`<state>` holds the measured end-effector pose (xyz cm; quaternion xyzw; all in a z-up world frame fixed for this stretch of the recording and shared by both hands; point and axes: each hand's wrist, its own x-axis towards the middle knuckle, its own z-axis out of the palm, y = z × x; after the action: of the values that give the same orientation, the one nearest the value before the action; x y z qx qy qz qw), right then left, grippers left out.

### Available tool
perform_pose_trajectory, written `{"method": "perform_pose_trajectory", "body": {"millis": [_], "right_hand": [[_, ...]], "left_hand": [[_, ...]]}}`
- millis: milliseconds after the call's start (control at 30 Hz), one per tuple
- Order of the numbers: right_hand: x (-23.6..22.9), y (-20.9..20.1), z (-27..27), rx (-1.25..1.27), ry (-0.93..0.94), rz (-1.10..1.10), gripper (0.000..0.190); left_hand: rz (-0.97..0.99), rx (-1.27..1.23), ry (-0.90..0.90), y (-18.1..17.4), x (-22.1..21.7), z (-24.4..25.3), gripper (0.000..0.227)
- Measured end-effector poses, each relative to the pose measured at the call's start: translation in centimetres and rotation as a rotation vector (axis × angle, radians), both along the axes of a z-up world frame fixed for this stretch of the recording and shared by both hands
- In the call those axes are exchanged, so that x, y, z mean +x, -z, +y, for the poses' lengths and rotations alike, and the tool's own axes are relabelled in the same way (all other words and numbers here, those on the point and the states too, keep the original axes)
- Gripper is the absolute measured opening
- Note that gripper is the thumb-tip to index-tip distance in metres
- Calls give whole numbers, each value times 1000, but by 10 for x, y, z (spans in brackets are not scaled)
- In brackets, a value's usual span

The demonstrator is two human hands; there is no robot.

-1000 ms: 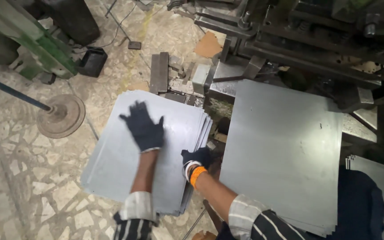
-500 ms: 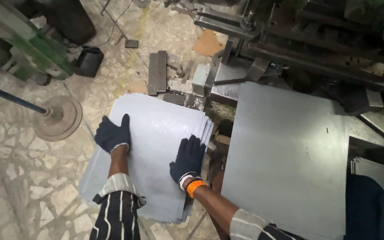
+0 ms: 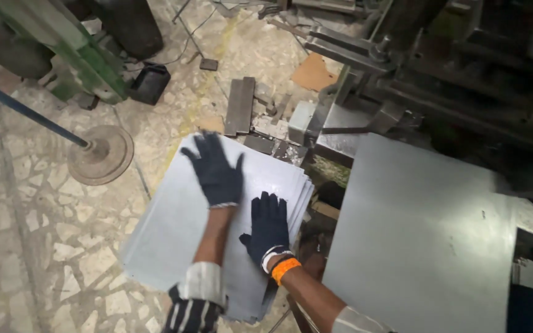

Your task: Placing metal sheets into a stamping machine to punch holes and stacking the finished pieces.

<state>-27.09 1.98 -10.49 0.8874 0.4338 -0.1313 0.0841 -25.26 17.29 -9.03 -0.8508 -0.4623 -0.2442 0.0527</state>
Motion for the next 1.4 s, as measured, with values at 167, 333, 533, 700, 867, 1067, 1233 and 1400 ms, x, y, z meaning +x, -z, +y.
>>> {"method": "perform_pose_trajectory", "body": {"millis": [167,333,533,700,867,1067,1233,1400], "right_hand": [[-6,3,-2,63,38,110,95],[5,13,5,47,-81,42,96],[0,-3,-6,24,-88,90,102],[3,-10,-4,-23,-81,128,106],[5,-20,-1,-35,-66,136,110],[4,-24,-7,-14,-47,148,112],[14,28,-15,559,530,262,93],[58,5,-25,971,975,877,56]], "left_hand": [[-124,-153,-423,129,-19,84,100],[173,-525,-342,109,-25,135,102],[216,-289,-308,111,-35,122,77],[380,-343,-311,96,-28,167,67],[157,-602,-323,68,-25,178,75],[-44,-660,-232,36,-41,171,71],[-225,-617,-159,-24,-51,142,57],[-413,-627,-121,-15,-55,147,48]]}}
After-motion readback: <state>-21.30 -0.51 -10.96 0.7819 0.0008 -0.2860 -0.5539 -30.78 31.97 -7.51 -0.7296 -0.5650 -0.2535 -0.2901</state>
